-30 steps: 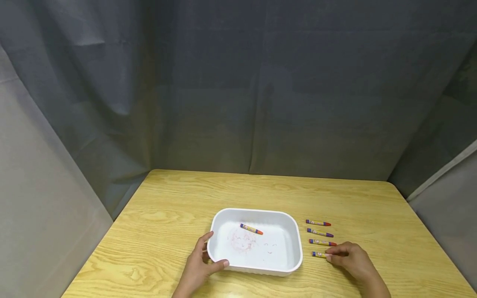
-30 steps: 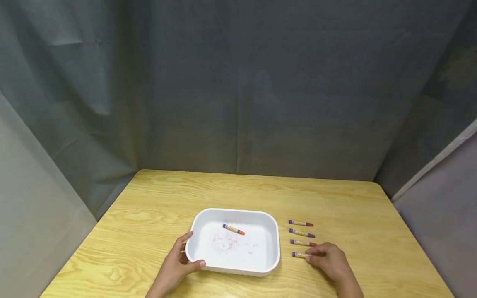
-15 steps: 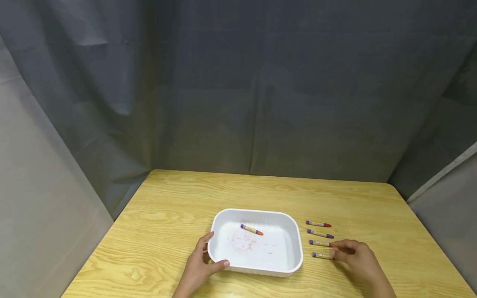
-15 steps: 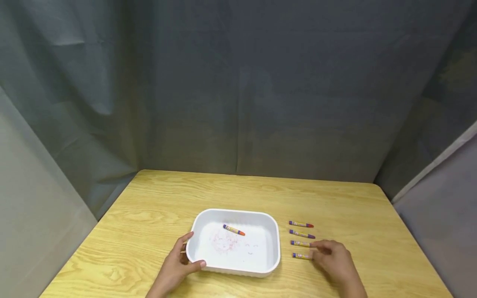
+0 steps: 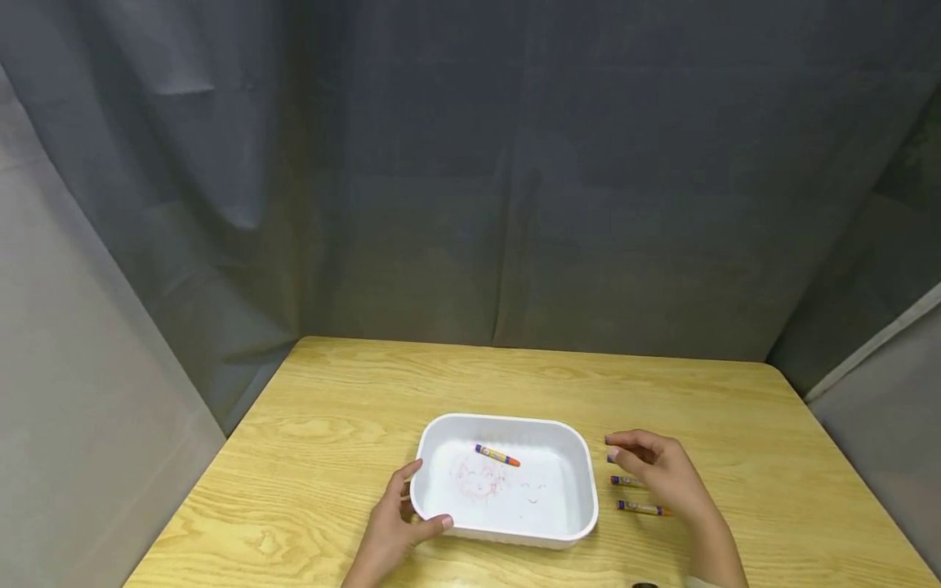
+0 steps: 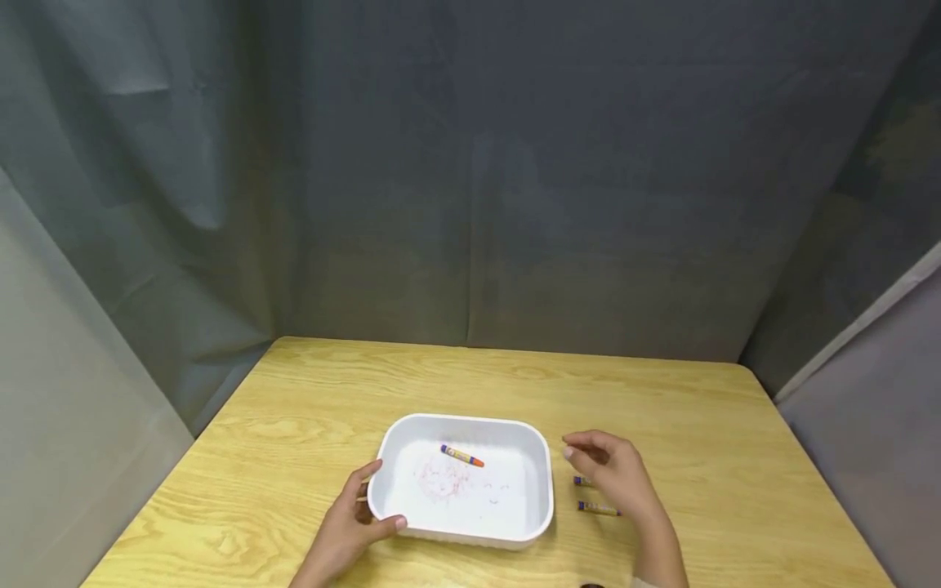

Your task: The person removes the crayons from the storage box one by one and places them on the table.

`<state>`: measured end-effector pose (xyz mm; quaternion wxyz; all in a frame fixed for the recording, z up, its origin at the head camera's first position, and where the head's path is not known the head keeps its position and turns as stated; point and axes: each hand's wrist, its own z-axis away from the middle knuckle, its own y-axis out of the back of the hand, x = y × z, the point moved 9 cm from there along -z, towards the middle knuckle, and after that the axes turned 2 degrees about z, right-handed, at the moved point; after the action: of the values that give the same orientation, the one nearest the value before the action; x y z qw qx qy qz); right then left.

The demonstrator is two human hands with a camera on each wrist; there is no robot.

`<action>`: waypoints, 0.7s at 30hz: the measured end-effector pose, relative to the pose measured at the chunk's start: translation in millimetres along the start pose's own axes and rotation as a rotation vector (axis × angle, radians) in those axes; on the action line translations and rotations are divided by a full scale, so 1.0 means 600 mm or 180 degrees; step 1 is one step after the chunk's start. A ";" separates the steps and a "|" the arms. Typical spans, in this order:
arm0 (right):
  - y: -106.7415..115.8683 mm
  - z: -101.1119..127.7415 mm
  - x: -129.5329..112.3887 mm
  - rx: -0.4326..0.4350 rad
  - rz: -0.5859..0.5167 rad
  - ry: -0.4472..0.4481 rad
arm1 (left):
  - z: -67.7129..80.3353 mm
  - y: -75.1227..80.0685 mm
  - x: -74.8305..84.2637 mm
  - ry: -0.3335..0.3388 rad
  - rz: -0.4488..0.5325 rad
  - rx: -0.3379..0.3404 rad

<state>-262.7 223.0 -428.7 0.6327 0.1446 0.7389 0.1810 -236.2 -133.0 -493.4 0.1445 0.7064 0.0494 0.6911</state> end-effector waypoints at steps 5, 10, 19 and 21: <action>-0.041 -0.021 -0.020 -0.0145 -0.0199 0.0023 | 0.001 0.000 -0.002 0.0011 0.0006 0.0017; -0.090 -0.037 -0.033 -0.0259 -0.0306 -0.0055 | 0.004 -0.003 -0.012 0.0069 0.0015 0.0015; -0.168 -0.069 -0.041 -0.0199 -0.0517 -0.0282 | 0.001 0.001 -0.001 -0.0041 0.0016 0.0036; -0.182 -0.074 -0.035 -0.0147 -0.0551 -0.0388 | 0.001 0.000 0.000 -0.0055 0.0040 0.0034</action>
<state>-301.8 112.6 -453.2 0.6930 0.0763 0.7044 0.1335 -235.5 -133.2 -493.2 0.1369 0.7135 0.0474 0.6855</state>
